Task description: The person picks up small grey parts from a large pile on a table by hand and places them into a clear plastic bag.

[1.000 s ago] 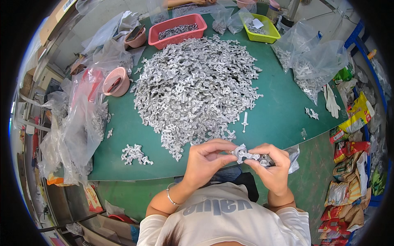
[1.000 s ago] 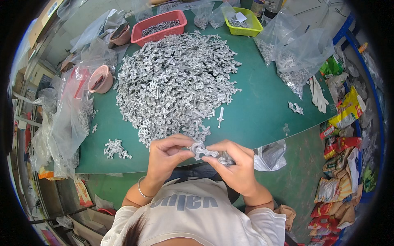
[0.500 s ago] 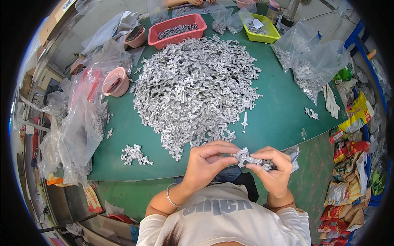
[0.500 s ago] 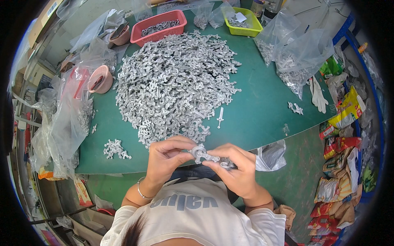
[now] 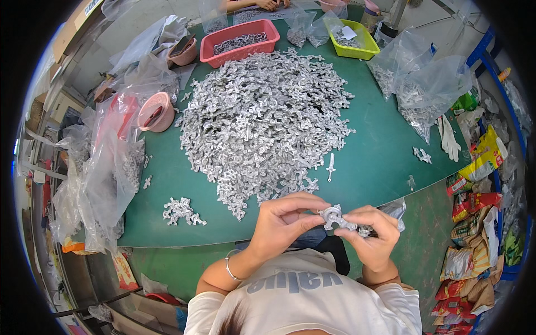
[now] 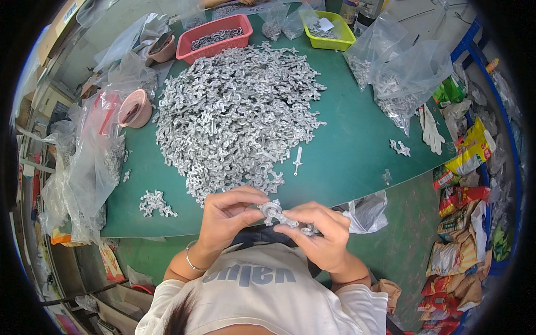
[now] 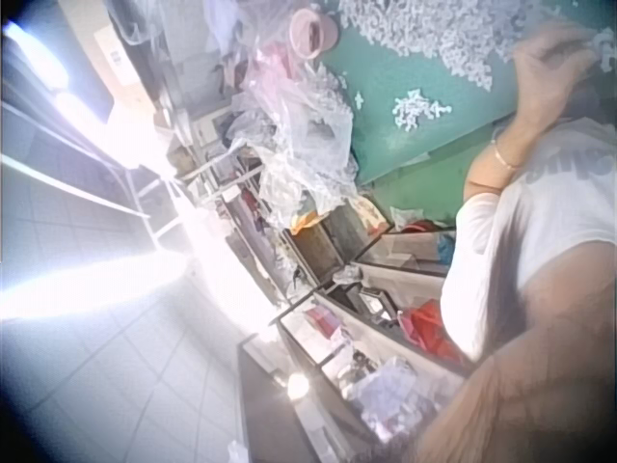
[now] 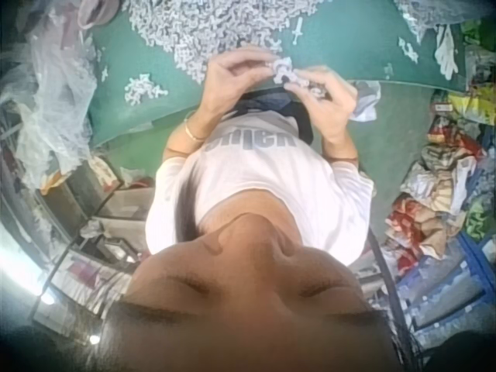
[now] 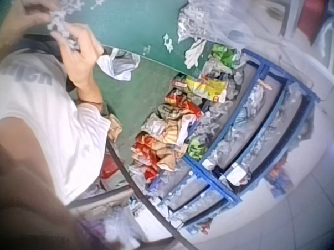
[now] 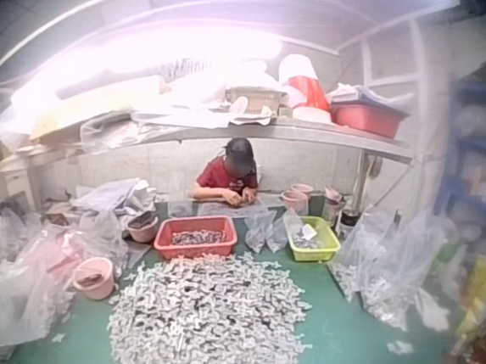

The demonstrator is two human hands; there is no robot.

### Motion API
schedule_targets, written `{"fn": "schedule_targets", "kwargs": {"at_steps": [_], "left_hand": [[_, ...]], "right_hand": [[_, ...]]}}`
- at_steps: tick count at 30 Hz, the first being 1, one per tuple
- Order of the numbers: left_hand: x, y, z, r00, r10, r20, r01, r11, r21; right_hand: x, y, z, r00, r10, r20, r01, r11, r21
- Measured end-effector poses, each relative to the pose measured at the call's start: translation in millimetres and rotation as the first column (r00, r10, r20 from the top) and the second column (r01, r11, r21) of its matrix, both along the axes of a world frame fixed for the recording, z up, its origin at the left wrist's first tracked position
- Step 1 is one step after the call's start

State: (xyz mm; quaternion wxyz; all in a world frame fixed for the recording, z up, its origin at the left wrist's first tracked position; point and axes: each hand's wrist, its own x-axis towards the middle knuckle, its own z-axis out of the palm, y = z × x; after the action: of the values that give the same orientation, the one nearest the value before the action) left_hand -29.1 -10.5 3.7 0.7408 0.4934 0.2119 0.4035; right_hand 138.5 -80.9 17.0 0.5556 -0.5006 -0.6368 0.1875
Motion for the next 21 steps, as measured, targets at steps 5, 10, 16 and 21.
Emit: {"fn": "schedule_targets", "kwargs": {"at_steps": [5,10,16,21], "left_hand": [[-1,0,1,1.0,-0.024,-0.004,0.024,0.999,-0.035],[0,2,-2,0.999,-0.053,0.001,0.053,0.998,0.016],[4,-1,-7,1.0,-0.007,-0.025,0.008,0.998,0.057],[9,-1,-5,0.991,0.033,-0.132,-0.049,0.992,-0.119]], "right_hand": [[-1,-3,0,0.999,-0.009,0.041,0.007,0.999,0.038],[-3,-5,0,0.997,-0.035,0.062,0.03,0.996,0.08],[5,-3,-14,0.994,0.028,-0.109,-0.034,0.998,-0.05],[1,0,-22,0.846,0.046,-0.532,-0.233,0.928,-0.292]]}}
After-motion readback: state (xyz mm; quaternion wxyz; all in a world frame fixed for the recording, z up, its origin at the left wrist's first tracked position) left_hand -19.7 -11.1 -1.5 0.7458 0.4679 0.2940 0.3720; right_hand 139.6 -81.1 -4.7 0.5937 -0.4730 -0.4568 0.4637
